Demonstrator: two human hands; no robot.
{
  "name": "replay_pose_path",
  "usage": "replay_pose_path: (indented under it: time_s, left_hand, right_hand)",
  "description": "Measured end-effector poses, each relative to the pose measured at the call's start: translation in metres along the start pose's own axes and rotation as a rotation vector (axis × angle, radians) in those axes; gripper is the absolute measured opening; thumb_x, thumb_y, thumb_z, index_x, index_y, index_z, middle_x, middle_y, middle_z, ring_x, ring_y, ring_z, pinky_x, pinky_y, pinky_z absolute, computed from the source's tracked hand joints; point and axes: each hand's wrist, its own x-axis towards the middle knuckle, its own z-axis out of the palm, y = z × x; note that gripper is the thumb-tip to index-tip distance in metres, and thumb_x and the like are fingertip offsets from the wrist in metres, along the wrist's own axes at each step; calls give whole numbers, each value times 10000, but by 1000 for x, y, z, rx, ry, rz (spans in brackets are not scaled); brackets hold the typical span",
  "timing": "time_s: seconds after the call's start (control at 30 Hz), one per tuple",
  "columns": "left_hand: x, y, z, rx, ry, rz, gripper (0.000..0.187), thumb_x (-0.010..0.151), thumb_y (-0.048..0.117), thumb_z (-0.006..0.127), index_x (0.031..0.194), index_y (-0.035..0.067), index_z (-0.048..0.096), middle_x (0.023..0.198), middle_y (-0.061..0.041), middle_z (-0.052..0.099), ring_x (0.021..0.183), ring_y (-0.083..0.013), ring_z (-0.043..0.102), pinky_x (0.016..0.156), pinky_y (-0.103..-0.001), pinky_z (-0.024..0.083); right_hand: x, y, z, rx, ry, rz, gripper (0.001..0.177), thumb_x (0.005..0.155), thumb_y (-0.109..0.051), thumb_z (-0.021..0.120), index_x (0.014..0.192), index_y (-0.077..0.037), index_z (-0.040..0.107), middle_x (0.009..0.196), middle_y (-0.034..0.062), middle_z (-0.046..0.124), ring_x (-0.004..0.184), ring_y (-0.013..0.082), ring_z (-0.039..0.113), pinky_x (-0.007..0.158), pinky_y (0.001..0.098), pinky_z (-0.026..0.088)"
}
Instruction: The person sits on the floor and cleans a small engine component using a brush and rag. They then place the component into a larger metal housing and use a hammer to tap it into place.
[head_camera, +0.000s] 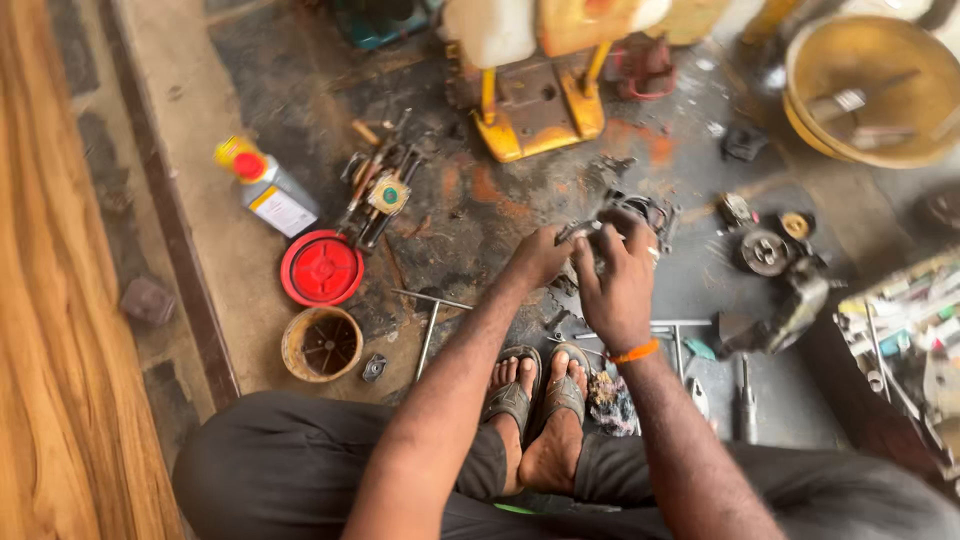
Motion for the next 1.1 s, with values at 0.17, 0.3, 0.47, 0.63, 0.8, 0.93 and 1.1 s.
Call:
replay_pose_path:
  time_s: [0.17, 0.3, 0.47, 0.63, 0.8, 0.93, 1.1]
  left_hand:
    - [-2, 3, 33, -115, 389, 106, 332, 1014, 325, 553, 1046, 28, 698, 922, -207, 735, 885, -371, 735, 797, -479, 551]
    - [-15, 6, 56, -114, 647, 119, 263, 984, 242, 558, 1013, 26, 705, 888, -188, 729, 861, -377, 710, 772, -496, 527]
    - [-10, 6, 57, -119, 606, 106, 300, 985, 281, 580, 1047, 14, 705, 893, -210, 737, 873, -410, 705, 786, -513, 531]
    - [-19, 13, 72, -204, 665, -87, 354, 1017, 240, 549, 1174, -63, 647, 989, -279, 714, 954, -430, 721, 839, -504, 561]
    - [-55, 37, 100, -753, 476, -427, 550, 1019, 239, 433, 1492, 17, 263, 1264, -270, 567, 956, -402, 754, 794, -434, 665]
    - [-70, 35, 130, -695, 501, -305, 590, 1042, 344, 478, 1452, -50, 320, 1270, -267, 632, 1041, -337, 716, 886, -401, 613]
    - [-106, 18, 98, 214, 579, -28, 1010, 937, 688, 544, 1546, -45, 211, 1527, -314, 349, 1437, -408, 366, 1197, -541, 346]
  right_hand:
    - [11, 11, -6, 147, -93, 82, 324, 962, -138, 669, 1257, -24, 598, 1339, 208, 541, 1260, 394, 556, 1067, 448, 484]
    - [17, 19, -10, 201, -148, 86, 439, 922, -105, 634, 1340, -14, 534, 1412, 224, 500, 1321, 405, 525, 1105, 448, 456]
    - [15, 27, -6, 113, -137, 152, 373, 975, -100, 637, 1334, -50, 552, 1419, 205, 514, 1346, 399, 523, 1136, 452, 438]
    - [17, 23, -16, 153, -289, 11, 559, 864, 9, 552, 1418, -54, 511, 1447, 225, 483, 1362, 433, 474, 1163, 477, 401]
    - [23, 33, -50, 209, -479, -23, 730, 809, 21, 537, 1525, -41, 408, 1534, 252, 413, 1429, 429, 411, 1173, 480, 361]
    - [4, 34, -51, -195, -329, 67, 695, 894, -125, 583, 1498, 127, 348, 1457, 360, 462, 1161, 483, 556, 951, 525, 459]
    - [-10, 38, -46, -605, -356, 407, 436, 1074, -388, 567, 1135, 43, 547, 872, 244, 737, 797, 439, 717, 741, 555, 541]
